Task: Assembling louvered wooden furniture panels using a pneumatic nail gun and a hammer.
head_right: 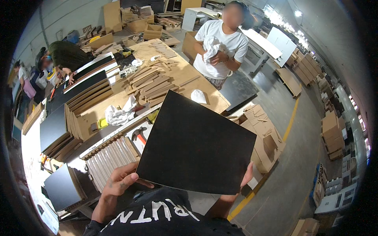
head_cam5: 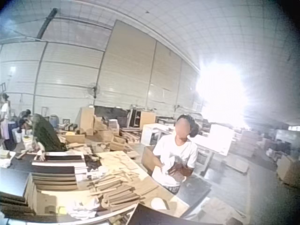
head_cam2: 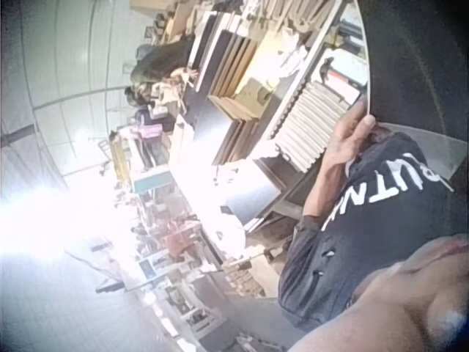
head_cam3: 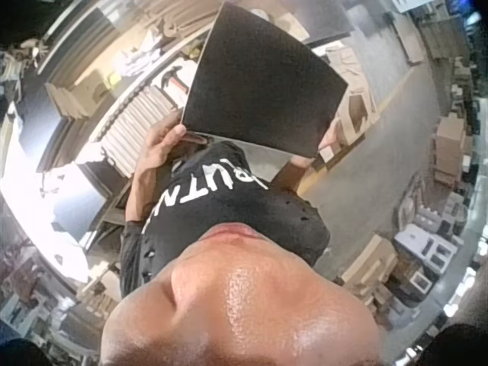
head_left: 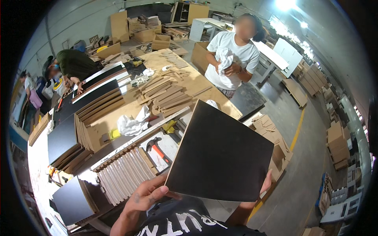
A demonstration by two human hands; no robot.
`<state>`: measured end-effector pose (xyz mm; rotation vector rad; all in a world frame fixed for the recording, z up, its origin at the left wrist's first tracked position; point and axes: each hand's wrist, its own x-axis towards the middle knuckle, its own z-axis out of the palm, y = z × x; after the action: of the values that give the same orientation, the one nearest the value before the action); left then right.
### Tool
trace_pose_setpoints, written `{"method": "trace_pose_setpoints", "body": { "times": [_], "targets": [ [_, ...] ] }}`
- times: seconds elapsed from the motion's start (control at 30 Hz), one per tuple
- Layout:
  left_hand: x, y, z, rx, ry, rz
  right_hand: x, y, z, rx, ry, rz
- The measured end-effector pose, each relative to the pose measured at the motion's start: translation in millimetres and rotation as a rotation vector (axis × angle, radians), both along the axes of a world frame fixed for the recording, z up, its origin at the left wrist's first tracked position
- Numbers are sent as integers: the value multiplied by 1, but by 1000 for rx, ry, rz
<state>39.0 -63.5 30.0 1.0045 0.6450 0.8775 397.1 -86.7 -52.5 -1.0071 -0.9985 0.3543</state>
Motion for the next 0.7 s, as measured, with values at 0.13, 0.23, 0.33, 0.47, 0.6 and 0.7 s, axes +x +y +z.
{"method": "trace_pose_setpoints", "body": {
  "times": [0.13,0.23,0.33,0.47,0.6,0.7],
  "targets": [
    [0,-1,3,-9,-2,32,-3,-3,25,19,929,395],
    [-6,-2,-11,-44,85,-13,-16,-7,27,83,965,237],
    [-5,-2,-16,-21,44,39,-5,-10,13,85,828,320],
    [-3,-1,-24,-119,28,161,-18,-10,8,-75,651,92],
    [-9,-1,-52,-101,-176,298,-24,5,16,-183,463,9],
    [9,-1,-52,-127,-257,646,-37,18,26,-142,680,189]
  ]
}}
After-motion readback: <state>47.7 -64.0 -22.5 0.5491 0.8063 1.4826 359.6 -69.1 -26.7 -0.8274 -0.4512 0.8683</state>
